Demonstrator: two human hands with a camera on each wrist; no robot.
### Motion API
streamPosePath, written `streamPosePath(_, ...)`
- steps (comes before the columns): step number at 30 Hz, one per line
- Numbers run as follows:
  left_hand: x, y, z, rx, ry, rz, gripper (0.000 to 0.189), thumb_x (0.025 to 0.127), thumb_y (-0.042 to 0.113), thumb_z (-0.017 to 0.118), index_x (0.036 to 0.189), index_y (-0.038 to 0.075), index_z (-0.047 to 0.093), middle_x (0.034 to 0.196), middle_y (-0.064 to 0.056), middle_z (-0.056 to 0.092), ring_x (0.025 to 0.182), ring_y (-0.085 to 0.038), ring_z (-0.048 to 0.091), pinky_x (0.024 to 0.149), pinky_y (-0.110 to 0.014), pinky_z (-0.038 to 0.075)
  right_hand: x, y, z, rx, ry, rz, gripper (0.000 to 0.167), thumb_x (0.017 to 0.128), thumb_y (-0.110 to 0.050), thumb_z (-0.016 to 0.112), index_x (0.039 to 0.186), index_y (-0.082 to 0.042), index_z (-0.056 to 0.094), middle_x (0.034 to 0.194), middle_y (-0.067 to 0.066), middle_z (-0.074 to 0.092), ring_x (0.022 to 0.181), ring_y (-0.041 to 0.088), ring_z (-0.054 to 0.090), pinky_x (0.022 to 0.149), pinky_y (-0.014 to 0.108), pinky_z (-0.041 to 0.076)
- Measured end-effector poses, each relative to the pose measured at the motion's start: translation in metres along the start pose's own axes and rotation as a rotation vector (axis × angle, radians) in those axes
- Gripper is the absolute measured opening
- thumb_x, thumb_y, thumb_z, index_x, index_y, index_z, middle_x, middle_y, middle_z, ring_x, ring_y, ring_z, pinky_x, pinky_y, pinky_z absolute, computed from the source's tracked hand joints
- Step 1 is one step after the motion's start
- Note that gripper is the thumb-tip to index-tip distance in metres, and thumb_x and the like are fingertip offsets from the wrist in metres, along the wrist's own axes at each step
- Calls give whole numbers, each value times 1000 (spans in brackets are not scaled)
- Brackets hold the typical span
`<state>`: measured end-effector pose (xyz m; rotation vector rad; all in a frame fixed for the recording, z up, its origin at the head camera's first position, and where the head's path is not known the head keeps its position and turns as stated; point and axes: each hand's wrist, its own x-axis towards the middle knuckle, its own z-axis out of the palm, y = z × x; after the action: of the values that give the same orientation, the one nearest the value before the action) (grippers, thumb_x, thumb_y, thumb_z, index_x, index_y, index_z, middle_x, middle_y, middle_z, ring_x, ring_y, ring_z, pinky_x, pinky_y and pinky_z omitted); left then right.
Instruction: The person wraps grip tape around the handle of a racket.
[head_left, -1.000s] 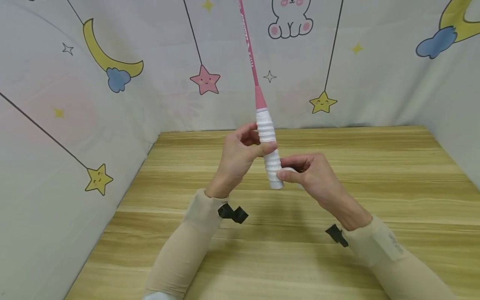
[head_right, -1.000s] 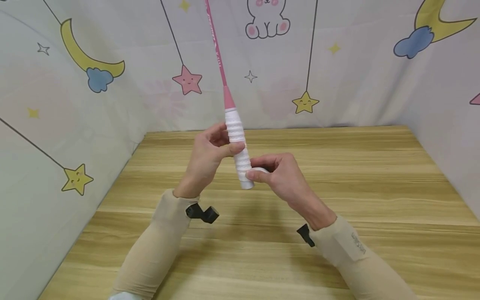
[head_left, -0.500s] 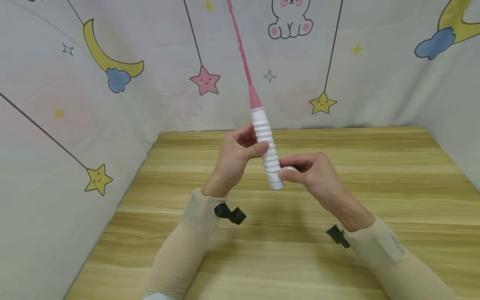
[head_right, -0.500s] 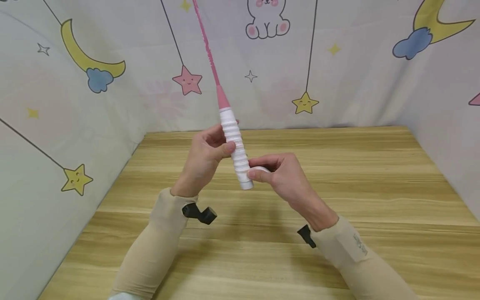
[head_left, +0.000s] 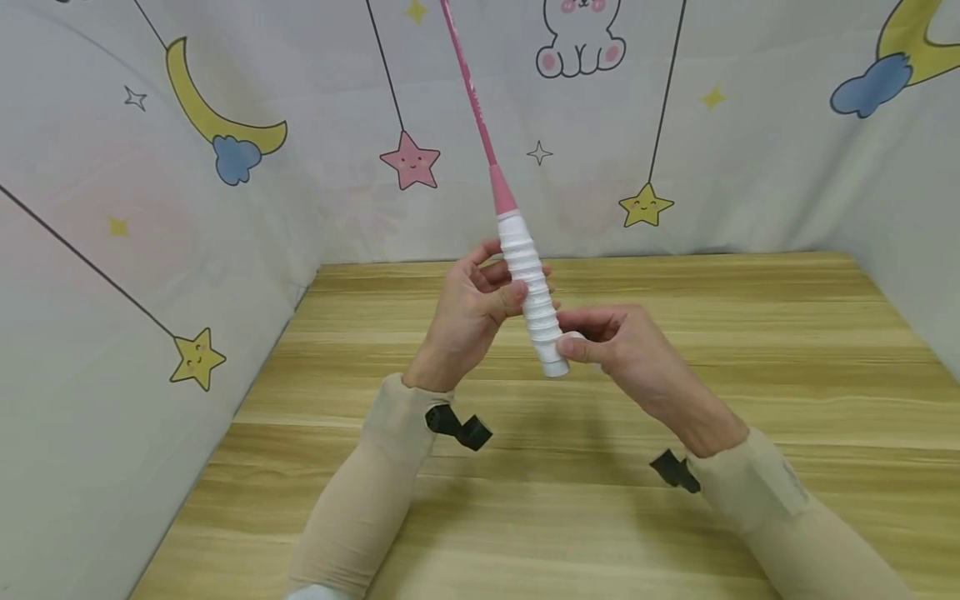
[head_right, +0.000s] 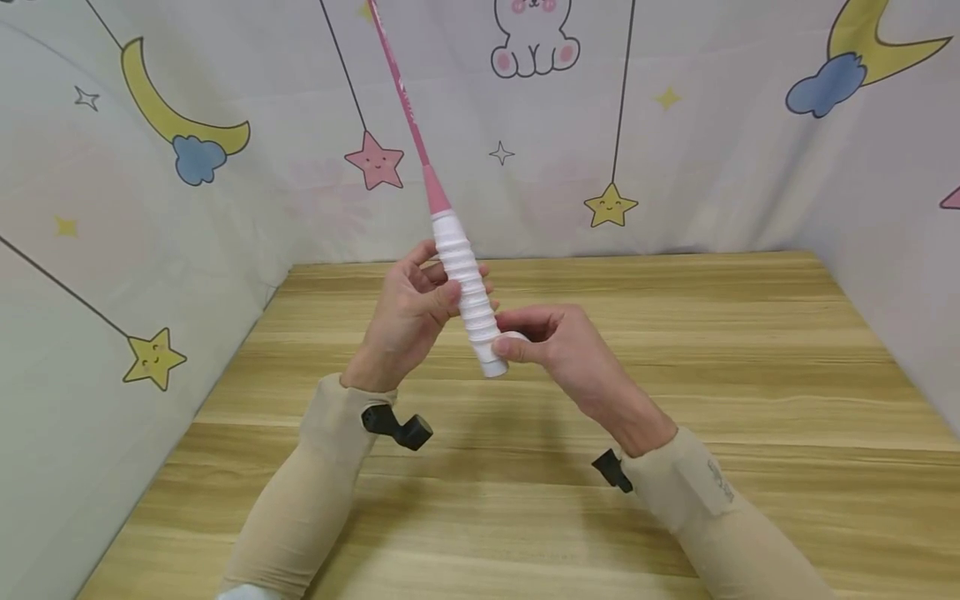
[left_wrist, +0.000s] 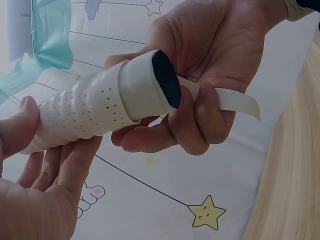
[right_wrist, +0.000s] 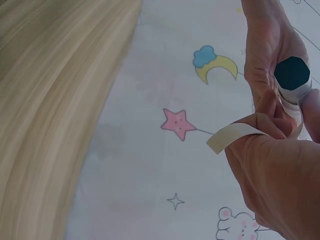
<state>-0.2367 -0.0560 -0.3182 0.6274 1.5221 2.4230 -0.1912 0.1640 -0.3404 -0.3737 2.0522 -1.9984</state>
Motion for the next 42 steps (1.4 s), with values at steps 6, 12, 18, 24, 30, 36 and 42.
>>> streamPosePath(6, 0, -2, -1, -59, -82, 18, 45, 102, 9, 71, 144, 5, 52, 114, -3, 82, 99, -17, 82, 95, -32, 66, 2, 1, 0, 56, -24, 3, 30, 101, -13, 79, 129, -1, 78, 108, -10, 83, 103, 10, 72, 94, 27, 58)
streamPosePath(12, 1, -3, 5, 262, 65, 68, 50, 102, -4, 67, 151, 1, 55, 119, -5, 75, 106, -15, 73, 95, -29, 62, 3, 2, 2, -70, 96, -17, 36, 98, -9, 82, 130, 6, 75, 101, -14, 83, 98, 11, 73, 91, 28, 59)
streamPosePath(18, 1, -3, 8, 361, 191, 92, 51, 98, -3, 76, 147, -2, 60, 107, 0, 69, 98, -12, 67, 86, -26, 63, 3, 1, 3, -104, 131, -5, 37, 96, -13, 85, 128, 3, 76, 101, -12, 82, 98, 13, 72, 92, 28, 59)
streamPosePath(24, 1, -1, 7, 307, 199, 99, 47, 99, -5, 73, 144, -9, 60, 103, 2, 70, 94, -11, 67, 82, -25, 65, 2, 1, 2, -106, 131, -24, 19, 96, -14, 85, 110, -5, 77, 96, -8, 78, 92, 15, 68, 87, 29, 58)
streamPosePath(30, 0, 0, 6, 304, 187, 91, 45, 99, -3, 74, 142, -10, 62, 104, -5, 69, 93, -12, 67, 81, -26, 65, 1, 1, 0, -91, 75, -52, 10, 97, -16, 82, 100, -8, 77, 92, -6, 76, 89, 17, 65, 85, 30, 55)
streamPosePath(36, 0, 1, 5, 286, 143, 81, 44, 103, -5, 67, 146, -9, 59, 105, 0, 69, 95, -13, 67, 81, -26, 65, 1, 2, 0, -47, 39, -64, 7, 100, -9, 75, 94, -13, 74, 91, -7, 75, 86, 14, 63, 81, 28, 52)
streamPosePath(42, -1, 3, 3, 131, 69, 34, 49, 107, -11, 54, 156, -11, 49, 107, 2, 71, 98, -10, 73, 80, -24, 64, 0, -2, 1, -38, -21, -38, 18, 102, -9, 75, 119, -3, 76, 105, -6, 79, 96, 14, 70, 86, 27, 58)
